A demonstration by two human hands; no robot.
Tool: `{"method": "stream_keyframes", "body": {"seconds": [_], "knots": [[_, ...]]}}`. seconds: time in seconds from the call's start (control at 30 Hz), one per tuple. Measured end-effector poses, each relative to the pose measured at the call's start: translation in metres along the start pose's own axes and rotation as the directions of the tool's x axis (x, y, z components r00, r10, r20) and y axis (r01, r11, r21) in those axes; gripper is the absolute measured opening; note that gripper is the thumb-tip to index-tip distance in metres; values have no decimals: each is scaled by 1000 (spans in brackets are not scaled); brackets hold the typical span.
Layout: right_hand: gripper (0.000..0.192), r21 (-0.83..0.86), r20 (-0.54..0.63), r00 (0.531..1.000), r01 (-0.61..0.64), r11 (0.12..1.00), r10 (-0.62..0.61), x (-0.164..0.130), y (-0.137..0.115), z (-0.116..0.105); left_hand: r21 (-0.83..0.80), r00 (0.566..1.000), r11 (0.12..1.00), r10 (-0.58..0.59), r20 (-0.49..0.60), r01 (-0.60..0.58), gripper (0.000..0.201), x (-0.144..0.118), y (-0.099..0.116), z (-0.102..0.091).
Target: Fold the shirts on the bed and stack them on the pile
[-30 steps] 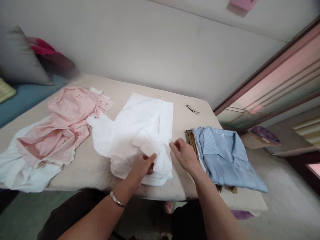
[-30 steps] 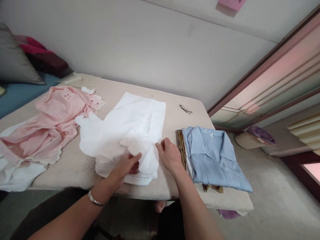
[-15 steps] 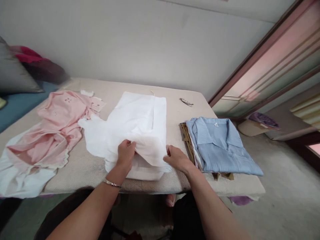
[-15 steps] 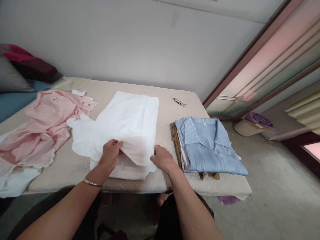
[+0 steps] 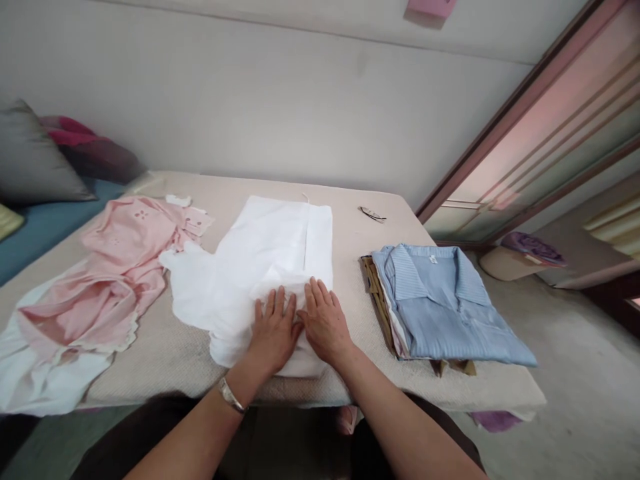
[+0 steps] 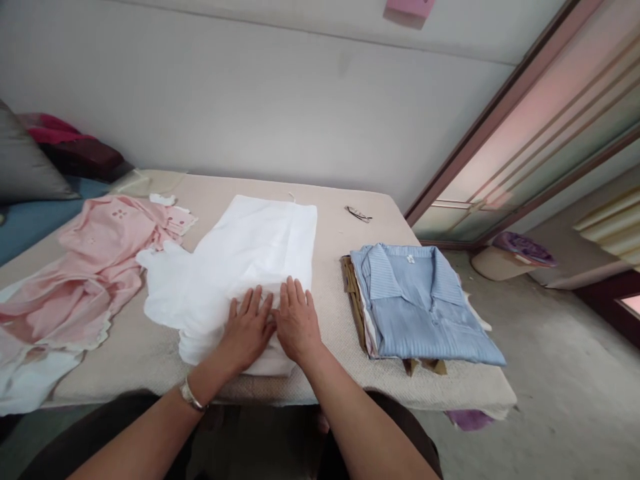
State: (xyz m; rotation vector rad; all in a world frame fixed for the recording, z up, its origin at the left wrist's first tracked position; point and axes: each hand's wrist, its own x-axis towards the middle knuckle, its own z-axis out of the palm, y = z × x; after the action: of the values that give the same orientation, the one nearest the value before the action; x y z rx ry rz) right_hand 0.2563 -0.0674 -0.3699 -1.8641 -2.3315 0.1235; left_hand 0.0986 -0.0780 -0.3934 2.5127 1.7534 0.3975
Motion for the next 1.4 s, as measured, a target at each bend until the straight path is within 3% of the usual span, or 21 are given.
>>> {"method": "stream_keyframes", "body": {"seconds": [0.13, 0.3, 0.37, 0.4, 0.5, 0.57, 0.6, 0.67, 0.7, 0.73, 0.8, 0.9, 0.97, 1.17, 1.3, 1.4], "knots": [[76, -6, 94, 988, -126, 992, 126, 7, 10, 12, 24, 998, 1000, -8, 67, 6, 55, -3, -9, 0], [76, -67, -9, 997, -82, 994, 81, 16, 19, 10, -27, 994, 998, -49, 100, 52, 52, 2, -16, -40], [76, -75, 40, 998, -45, 996, 48, 19, 23, 14, -19, 978, 982, -186, 98, 189, 44, 2, -34, -65], [75, -78, 73, 996, -40, 996, 46, 21, 25, 16, -4, 948, 952, -306, 90, 307, 40, 1, -48, -78], [65, -103, 60, 998, -18, 995, 25, 22, 31, 16, -24, 741, 741, -671, 0, 671, 37, -11, -104, -109], [57, -106, -23, 1000, 14, 994, -16, 21, 29, 11, -281, 576, 557, -817, -16, 782, 33, -20, -139, -119], [55, -95, -66, 997, 42, 995, -49, 20, 26, 8, -464, 482, 423, -876, 9, 778, 31, -24, -151, -121], [54, -51, -136, 981, 129, 990, -135, 15, 14, 1, -790, 310, 59, -936, 169, 610, 27, -26, -165, -119], [54, -23, -159, 969, 187, 982, -189, 11, 5, -1, -866, 260, -113, -928, 268, 488, 24, -24, -168, -117], [55, 6, -169, 954, 254, 967, -249, 6, -6, -3, -891, 242, -242, -905, 351, 385, 20, -20, -168, -114], [61, 65, -141, 911, 400, 914, -388, -6, -28, -1, -885, 258, -368, -860, 441, 285, 16, -11, -168, -107], [73, 157, -19, 812, 579, 800, -584, -26, -57, 10, -878, 268, -394, -845, 462, 271, 16, 0, -172, -97], [78, 200, 39, 767, 623, 757, -641, -35, -67, 18, -859, 284, -430, -818, 501, 279, 15, 3, -179, -93], [80, 214, 22, 778, 610, 763, -628, -37, -70, 20, -784, 363, -534, -696, 620, 315, 13, 4, -199, -86], [81, 229, -84, 774, 628, 743, -628, -23, -88, 11, -813, 368, -528, -725, 582, 245, 13, 10, -200, -89], [72, 270, -89, 782, 616, 740, -617, -7, -108, 11, -856, 417, -490, -751, 511, 166, 13, 13, -195, -96]]}}
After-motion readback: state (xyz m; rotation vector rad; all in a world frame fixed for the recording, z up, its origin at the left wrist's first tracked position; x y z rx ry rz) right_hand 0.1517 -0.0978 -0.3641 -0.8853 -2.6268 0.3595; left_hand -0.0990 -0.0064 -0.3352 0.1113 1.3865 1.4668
